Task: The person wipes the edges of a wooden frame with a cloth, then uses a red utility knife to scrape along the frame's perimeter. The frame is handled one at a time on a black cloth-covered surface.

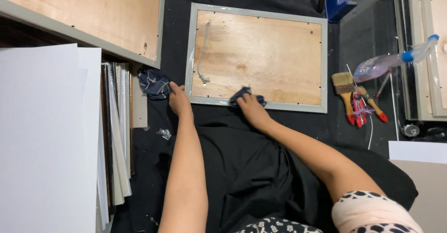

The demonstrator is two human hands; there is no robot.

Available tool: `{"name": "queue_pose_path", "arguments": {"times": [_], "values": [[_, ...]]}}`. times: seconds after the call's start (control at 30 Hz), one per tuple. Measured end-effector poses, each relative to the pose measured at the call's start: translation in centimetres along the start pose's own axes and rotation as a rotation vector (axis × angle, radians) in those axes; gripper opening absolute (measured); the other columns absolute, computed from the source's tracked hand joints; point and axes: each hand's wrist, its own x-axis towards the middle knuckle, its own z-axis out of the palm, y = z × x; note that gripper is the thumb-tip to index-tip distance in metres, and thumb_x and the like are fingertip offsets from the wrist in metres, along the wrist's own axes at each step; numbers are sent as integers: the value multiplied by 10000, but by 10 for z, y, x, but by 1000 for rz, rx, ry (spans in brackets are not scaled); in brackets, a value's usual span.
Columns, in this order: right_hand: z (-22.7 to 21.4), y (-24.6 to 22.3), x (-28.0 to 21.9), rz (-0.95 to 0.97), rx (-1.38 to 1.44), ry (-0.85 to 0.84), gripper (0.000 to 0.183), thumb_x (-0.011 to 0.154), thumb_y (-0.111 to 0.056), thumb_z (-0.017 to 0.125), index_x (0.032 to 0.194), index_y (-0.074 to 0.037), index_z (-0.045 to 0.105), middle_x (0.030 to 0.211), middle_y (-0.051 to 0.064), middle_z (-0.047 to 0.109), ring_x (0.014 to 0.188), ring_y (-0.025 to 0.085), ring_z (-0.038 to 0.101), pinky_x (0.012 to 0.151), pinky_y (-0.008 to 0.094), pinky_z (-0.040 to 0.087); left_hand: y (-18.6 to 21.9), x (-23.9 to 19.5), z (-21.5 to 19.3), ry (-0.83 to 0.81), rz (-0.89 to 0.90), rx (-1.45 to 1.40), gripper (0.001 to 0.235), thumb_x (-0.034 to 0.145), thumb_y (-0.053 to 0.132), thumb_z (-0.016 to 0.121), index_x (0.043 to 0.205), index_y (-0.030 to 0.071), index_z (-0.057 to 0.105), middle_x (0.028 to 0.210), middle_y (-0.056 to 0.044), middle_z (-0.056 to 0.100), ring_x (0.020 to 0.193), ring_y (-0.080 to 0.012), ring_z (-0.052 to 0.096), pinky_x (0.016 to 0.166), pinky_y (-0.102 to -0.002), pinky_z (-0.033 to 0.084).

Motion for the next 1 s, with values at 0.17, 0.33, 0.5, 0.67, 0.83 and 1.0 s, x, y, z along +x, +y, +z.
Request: {"name": "queue_pose_path", "arguments": {"times": [0.17,0.33,0.5,0.67,0.83,1.0], "values": [[36,-84,89,-197,83,134,116,946,-65,594,1059,-85,573,1031,152,558,972,339,628,684,349,606,0,-3,-10,11,-128,-72,771,1028,709,176,1193,229,755,1071,-4,772,1220,-246,639,1056,-388,446],[51,-112,147,-165,211,226,73,959,-132,615,999,-123,554,1046,115,516,988,286,562,634,338,584,-9,7,-6,32,-177,-105,830,1016,758,152,1263,212,727,1282,-43,717,1316,-270,581,1095,-409,425],[27,-95,114,-318,28,235,108,963,-132,612,1060,-130,661,1035,89,588,975,296,602,749,327,566,-28,34,20,37,198,29,616,1117,545,251,1305,167,700,1319,-87,642,1284,-317,579,1112,-434,402],[25,-72,115,-485,-24,276,132,962,-112,621,1071,-85,691,1047,123,606,1008,299,602,806,311,558,-16,14,15,194,420,269,534,1144,449,273,1338,170,686,1388,-66,580,1269,-308,540,1108,-480,371],[41,-61,171,-615,-102,431,182,958,-78,633,1124,-54,704,1045,125,604,989,313,595,873,348,553,-46,17,23,423,454,631,431,1146,429,275,1484,327,521,1612,-30,393,1444,-248,377,1165,-526,253],[49,-22,212,-629,15,296,252,987,-96,581,1205,-139,699,1107,83,614,1057,304,601,977,346,511,-55,17,32,528,499,854,469,1116,500,259,1532,376,436,1628,-8,390,1463,-222,376,1151,-548,244]]}}
